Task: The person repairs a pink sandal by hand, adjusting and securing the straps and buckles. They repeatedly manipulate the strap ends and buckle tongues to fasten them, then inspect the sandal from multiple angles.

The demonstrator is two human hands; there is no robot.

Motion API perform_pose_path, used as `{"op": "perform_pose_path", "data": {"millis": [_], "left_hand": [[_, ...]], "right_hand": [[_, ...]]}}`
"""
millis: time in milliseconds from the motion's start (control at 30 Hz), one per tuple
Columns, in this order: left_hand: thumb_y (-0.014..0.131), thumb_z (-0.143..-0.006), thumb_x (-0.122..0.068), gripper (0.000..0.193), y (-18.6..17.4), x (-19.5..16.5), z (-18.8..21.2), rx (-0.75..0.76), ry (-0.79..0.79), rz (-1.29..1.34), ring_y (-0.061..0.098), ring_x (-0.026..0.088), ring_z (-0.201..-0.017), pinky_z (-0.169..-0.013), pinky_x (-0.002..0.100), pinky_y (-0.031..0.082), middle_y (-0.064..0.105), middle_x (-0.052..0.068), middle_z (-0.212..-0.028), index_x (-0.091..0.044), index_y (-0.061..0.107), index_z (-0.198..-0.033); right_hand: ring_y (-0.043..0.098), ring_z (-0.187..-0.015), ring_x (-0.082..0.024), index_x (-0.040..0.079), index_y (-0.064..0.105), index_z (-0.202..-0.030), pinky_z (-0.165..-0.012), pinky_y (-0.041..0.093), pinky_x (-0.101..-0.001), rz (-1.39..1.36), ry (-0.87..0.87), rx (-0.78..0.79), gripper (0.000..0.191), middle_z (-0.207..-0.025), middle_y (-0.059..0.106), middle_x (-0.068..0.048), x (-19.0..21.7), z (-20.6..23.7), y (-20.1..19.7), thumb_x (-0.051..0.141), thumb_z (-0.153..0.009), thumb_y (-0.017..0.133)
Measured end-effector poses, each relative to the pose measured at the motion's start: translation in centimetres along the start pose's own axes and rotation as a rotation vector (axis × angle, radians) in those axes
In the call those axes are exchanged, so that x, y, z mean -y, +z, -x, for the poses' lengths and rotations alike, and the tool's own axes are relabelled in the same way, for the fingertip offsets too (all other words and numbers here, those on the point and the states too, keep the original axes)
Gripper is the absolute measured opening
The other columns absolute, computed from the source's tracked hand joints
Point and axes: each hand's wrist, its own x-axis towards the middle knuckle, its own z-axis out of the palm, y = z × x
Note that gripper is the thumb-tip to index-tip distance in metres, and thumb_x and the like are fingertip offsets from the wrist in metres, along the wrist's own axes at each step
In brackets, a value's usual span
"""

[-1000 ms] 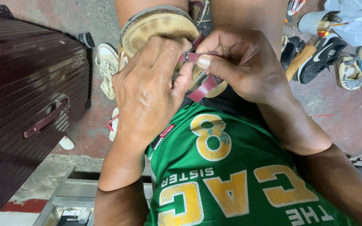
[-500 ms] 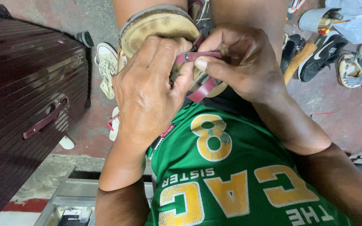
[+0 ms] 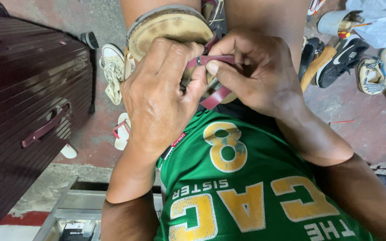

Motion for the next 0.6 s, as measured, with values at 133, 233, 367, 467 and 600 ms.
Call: {"op": "perform_pose_path", "data": {"millis": [133,233,367,467,600], "left_hand": [[0.083,-0.092,-0.011,0.029,-0.1,-0.3,0.0,-0.019,0.016,-0.010,0.067,0.029,-0.092,-0.078,0.040,0.053,0.060,0.007,-0.103,-0.011,0.065,-0.116],[0.082,-0.095,-0.011,0.027,-0.2,-0.4,-0.2,-0.003,-0.007,0.012,0.068,0.026,-0.092,-0.078,0.037,0.054,0.061,0.005,-0.103,-0.013,0.065,-0.116],[0.083,-0.093,-0.010,0.029,-0.6,-0.2,-0.4,-0.009,-0.016,0.076,0.068,0.027,-0.092,-0.080,0.039,0.055,0.061,0.006,-0.103,-0.012,0.066,-0.117],[0.082,-0.093,-0.009,0.027,-0.8,-0.2,-0.3,-0.010,0.011,0.085,0.068,0.026,-0.090,-0.077,0.037,0.055,0.061,0.005,-0.104,-0.011,0.065,-0.114],[0.082,-0.094,-0.007,0.028,-1.0,0.0,-0.4,-0.017,0.036,0.130,0.069,0.025,-0.091,-0.076,0.035,0.055,0.062,0.005,-0.104,-0.011,0.065,-0.116]], "right_hand": [[0.064,-0.080,-0.003,-0.004,0.067,-0.111,-0.070,0.054,-0.0188,-0.318,0.026,0.053,0.003,-0.093,0.070,-0.002,-0.7,-0.2,0.0,-0.003,-0.108,0.066],[0.065,-0.082,-0.002,-0.002,0.065,-0.113,-0.073,0.058,-0.0200,-0.369,0.065,0.069,0.010,-0.094,0.068,0.000,-1.1,0.2,-0.1,-0.004,-0.103,0.067],[0.058,-0.078,-0.001,-0.002,0.066,-0.114,-0.067,0.048,-0.0184,-0.126,-0.044,0.037,0.013,-0.093,0.061,0.002,-1.7,0.1,-0.2,-0.005,-0.102,0.070],[0.051,-0.075,0.000,-0.001,0.067,-0.110,-0.067,0.041,-0.0172,-0.080,-0.161,0.026,0.008,-0.095,0.058,0.001,-2.1,-0.1,-0.2,-0.006,-0.106,0.072],[0.047,-0.072,0.000,0.000,0.068,-0.109,-0.064,0.038,-0.0165,-0.068,-0.202,0.015,0.008,-0.095,0.058,0.001,-2.6,-0.3,-0.1,-0.005,-0.107,0.074]]}}
